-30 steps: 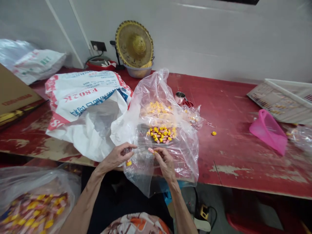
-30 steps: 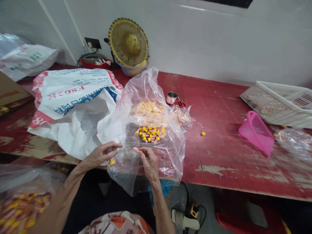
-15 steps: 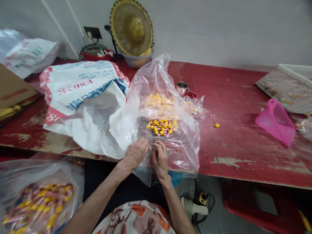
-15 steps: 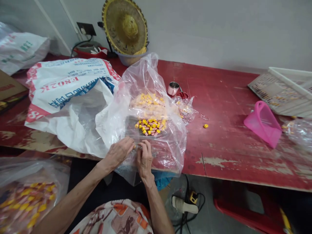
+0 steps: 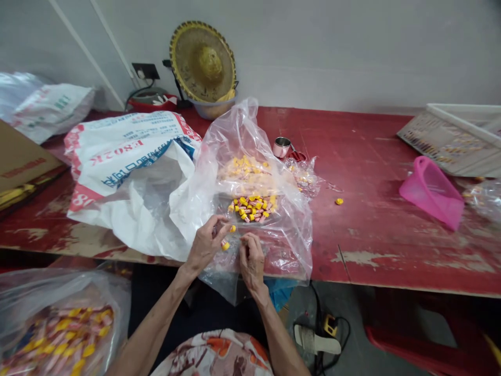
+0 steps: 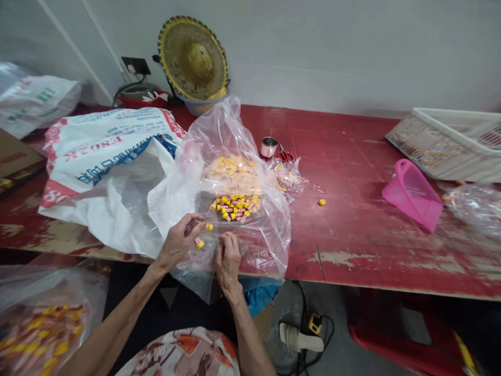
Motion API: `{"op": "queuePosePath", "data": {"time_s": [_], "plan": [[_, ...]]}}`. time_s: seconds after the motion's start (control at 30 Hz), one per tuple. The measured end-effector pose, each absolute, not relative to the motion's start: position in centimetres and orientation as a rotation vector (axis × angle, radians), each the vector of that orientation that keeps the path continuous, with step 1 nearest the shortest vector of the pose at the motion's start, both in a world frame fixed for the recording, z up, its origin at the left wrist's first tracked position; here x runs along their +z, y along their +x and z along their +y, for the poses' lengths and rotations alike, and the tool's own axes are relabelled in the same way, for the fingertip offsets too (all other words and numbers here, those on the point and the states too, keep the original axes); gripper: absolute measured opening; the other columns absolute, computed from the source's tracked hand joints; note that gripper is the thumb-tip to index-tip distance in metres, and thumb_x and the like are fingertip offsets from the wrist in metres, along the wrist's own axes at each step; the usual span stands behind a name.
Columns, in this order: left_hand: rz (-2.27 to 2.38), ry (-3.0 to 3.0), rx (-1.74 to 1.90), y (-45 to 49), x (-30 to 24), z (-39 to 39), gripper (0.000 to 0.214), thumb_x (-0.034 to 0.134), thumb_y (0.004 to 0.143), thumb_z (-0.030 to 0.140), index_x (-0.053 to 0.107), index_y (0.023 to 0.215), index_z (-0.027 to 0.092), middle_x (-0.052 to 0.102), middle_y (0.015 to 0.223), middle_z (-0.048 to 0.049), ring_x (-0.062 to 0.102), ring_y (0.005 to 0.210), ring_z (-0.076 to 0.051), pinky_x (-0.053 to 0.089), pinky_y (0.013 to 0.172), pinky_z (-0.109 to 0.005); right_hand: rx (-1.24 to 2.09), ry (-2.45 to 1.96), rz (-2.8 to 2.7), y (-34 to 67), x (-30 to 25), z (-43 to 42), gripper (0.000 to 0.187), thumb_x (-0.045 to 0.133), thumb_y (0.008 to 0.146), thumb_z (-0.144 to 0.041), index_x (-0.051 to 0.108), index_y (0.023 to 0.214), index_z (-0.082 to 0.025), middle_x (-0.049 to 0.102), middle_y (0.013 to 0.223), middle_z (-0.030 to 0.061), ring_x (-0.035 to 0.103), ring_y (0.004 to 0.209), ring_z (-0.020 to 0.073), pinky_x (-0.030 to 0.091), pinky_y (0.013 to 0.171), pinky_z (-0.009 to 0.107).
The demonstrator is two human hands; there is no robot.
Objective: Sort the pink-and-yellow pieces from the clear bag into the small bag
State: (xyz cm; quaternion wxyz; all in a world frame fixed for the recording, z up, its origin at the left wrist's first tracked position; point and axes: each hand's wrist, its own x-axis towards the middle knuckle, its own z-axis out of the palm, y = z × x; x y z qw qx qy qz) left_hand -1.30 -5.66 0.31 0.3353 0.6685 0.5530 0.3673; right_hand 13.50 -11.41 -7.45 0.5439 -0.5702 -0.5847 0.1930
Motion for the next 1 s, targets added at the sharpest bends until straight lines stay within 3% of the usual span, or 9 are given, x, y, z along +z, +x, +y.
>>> {"op": "queuePosePath", "data": {"time_s": [0.17, 0.3, 0.43, 0.67, 0.87, 1.0], "plan": [[1.437, 2.190, 0.885, -0.1, -2.4, -4.6, 0.009, 0.057, 0.101, 0.029, 0.065, 0.102, 0.024, 0.072, 0.099, -0.0033, 0.069, 0.092, -0.020, 0.056, 0.084, -0.031, 0.421, -1.362, -1.334, 13.4, -7.5, -11.4, 0.027, 0.044, 0.102, -0.015, 0.067, 0.115, -0.022, 0.071, 0.112, 0.0090, 0.066, 0.107, 0.0214, 0.054, 0.095, 0.036], [1.367, 2.284, 0.701, -0.3, -3.0, -3.5, 0.004, 0.059, 0.101, 0.025, 0.062, 0.103, 0.024, 0.070, 0.096, -0.0011, 0.069, 0.088, -0.019, 0.055, 0.078, -0.029, 0.399, -1.364, -1.328, 13.2, -7.5, -11.4, 0.029, 0.044, 0.103, -0.015, 0.067, 0.118, -0.021, 0.072, 0.114, 0.0094, 0.067, 0.108, 0.0213, 0.054, 0.096, 0.036], [1.395, 2.205, 0.853, -0.4, -2.6, -4.1, 0.011, 0.057, 0.104, 0.031, 0.062, 0.111, 0.025, 0.069, 0.105, -0.0014, 0.070, 0.092, -0.017, 0.054, 0.078, -0.027, 0.408, -1.378, -1.332, 13.2, -7.6, -11.4, 0.029, 0.043, 0.104, -0.017, 0.067, 0.118, -0.021, 0.072, 0.114, 0.0098, 0.067, 0.109, 0.0213, 0.054, 0.096, 0.037], [1.429, 2.138, 0.688, -0.1, -3.5, -4.4, 0.001, 0.058, 0.100, 0.023, 0.058, 0.099, 0.023, 0.066, 0.096, -0.0001, 0.067, 0.084, -0.017, 0.051, 0.072, -0.028, 0.408, -1.363, -1.351, 13.2, -7.5, -11.4, 0.027, 0.044, 0.104, -0.017, 0.068, 0.116, -0.022, 0.072, 0.113, 0.0095, 0.067, 0.107, 0.0217, 0.055, 0.095, 0.037], [1.429, 2.044, 0.916, -0.2, -2.5, -4.4, 0.008, 0.058, 0.102, 0.029, 0.062, 0.107, 0.024, 0.067, 0.103, -0.0015, 0.068, 0.092, -0.017, 0.054, 0.080, -0.029, 0.459, -1.404, -1.325, 13.9, -6.9, -11.3, 0.025, 0.046, 0.104, -0.021, 0.067, 0.119, -0.020, 0.072, 0.110, 0.0083, 0.068, 0.099, 0.0209, 0.056, 0.090, 0.035], [1.465, 2.027, 0.775, -0.1, -2.8, -4.6, 0.002, 0.059, 0.097, 0.022, 0.060, 0.098, 0.023, 0.066, 0.101, -0.0018, 0.067, 0.087, -0.017, 0.051, 0.073, -0.028, 0.386, -1.448, -1.413, 15.0, -5.8, -8.9, 0.031, 0.042, 0.105, -0.021, 0.067, 0.123, -0.021, 0.071, 0.116, 0.0097, 0.067, 0.107, 0.0223, 0.054, 0.097, 0.036]]}}
